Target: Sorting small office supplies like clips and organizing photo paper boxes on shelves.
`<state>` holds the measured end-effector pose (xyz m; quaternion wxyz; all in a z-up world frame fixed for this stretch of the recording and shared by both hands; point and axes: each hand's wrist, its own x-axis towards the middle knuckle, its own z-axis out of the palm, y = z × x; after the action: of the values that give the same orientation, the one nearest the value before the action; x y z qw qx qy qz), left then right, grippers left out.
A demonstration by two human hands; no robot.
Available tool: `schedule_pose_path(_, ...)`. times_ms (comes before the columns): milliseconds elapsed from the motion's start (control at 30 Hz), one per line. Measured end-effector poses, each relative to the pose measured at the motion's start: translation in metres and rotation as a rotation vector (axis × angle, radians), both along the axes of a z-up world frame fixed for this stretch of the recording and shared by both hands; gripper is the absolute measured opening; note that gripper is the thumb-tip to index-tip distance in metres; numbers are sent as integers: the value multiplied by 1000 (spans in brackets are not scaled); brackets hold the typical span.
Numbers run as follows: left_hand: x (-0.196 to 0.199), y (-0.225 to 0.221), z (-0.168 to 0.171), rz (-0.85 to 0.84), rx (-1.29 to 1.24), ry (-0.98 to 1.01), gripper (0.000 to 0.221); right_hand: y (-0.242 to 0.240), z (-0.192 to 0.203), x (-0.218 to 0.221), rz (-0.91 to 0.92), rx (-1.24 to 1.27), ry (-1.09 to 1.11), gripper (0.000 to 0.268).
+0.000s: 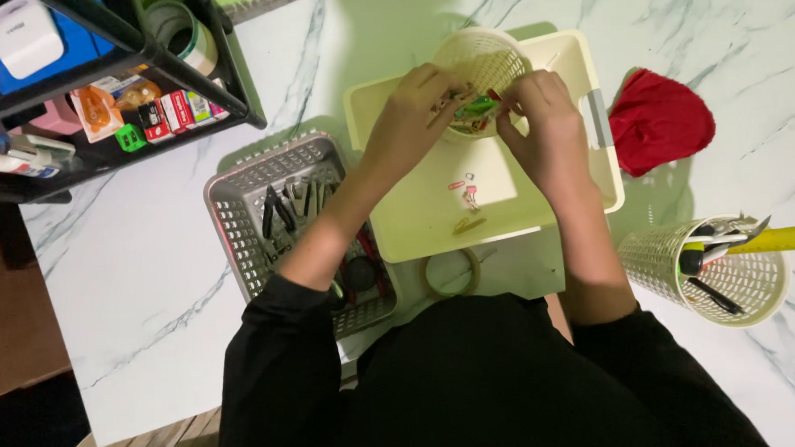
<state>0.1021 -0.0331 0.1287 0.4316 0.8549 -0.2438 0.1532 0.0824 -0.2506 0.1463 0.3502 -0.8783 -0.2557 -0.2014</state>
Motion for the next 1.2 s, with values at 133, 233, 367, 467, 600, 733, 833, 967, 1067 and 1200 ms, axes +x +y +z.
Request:
schedule_pose_path(133, -23, 8, 5, -8, -33, 43, 11, 8, 2, -1, 35, -13, 16, 25)
schedule_pose_path(233, -39, 13, 3, -44, -61, 67, 11, 4, 3, -9, 74, -7, 28, 26)
schedule_pose_path(367, -44, 17, -31, -109, 90, 193, 18, -10, -11, -21, 167, -67, 289, 27)
schedule_pose_path(467, -46, 12, -75, -188, 290, 294, 35, -10, -55, -22, 224, -293, 481, 41)
schedule_pose_path(600, -45, -14, -104, -217, 559, 414, 61, -1, -109, -19, 240, -553, 581, 82)
schedule_pose_path(733, -45, -34, -128, -163, 594, 533, 84, 11, -124, -15, 225, -642, 614, 95)
schedule_pose_path(833, -45, -41, -138, -87, 596, 459, 87, 6, -134, -12, 238, -671, 585, 94)
schedule_pose_path(967, -41, -35, -160, -106, 522, 542, 77, 0, -137, -9, 324, -454, 583, 63)
schedule_pose_path(1067, -42, -31, -166, -141, 467, 517, 66, -1, -146, -10, 367, -371, 573, 44)
schedule_pose_path(1200, -44, -25, -183, -161, 504, 461, 46, -2, -148, -12, 402, -336, 504, 31)
